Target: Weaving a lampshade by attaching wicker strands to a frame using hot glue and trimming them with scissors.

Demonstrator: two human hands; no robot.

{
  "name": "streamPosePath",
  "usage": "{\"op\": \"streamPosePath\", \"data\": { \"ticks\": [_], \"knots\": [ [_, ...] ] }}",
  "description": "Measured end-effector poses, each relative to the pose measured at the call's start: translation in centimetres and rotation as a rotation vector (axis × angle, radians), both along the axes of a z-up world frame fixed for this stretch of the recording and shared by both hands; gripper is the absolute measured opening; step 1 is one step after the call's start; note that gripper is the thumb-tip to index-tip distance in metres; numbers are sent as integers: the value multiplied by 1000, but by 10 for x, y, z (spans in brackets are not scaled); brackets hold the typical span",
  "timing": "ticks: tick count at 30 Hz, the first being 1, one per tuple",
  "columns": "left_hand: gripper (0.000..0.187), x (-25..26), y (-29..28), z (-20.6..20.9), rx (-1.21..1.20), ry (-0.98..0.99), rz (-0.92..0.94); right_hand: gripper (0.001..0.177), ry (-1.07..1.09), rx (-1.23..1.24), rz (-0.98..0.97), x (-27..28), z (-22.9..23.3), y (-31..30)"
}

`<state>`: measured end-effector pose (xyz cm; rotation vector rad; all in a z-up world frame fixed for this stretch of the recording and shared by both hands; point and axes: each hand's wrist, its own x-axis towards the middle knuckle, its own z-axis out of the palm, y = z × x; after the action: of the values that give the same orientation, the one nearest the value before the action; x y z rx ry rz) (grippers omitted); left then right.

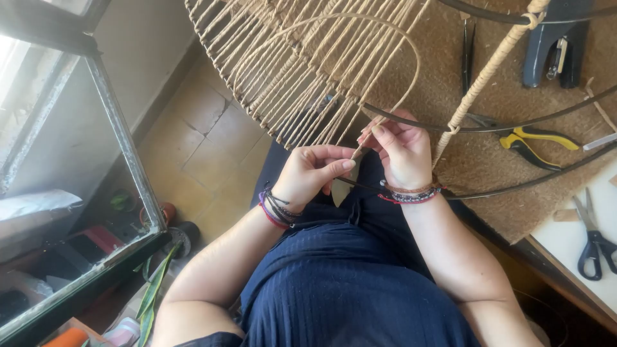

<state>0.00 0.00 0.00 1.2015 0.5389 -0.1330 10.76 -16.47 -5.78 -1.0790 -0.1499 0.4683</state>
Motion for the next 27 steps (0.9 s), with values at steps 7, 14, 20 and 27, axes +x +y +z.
{"op": "streamPosePath", "data": {
  "ticks": [7,14,20,27],
  "knots": [
    [31,-1,-1,3,45,-2,-30,12,-9,7,19,-1,-7,-4],
    [28,-12,-6,13,161,-19,-95,15,108,47,-3,-19,-1,-15],
    [22,-21,-5,19,315,-124,-158,17,154,51,-32,-40,12,-33],
    [22,-22,-6,18,354,-260,-159,16,65,-16,-94,-52,23,-37]
  ]
}}
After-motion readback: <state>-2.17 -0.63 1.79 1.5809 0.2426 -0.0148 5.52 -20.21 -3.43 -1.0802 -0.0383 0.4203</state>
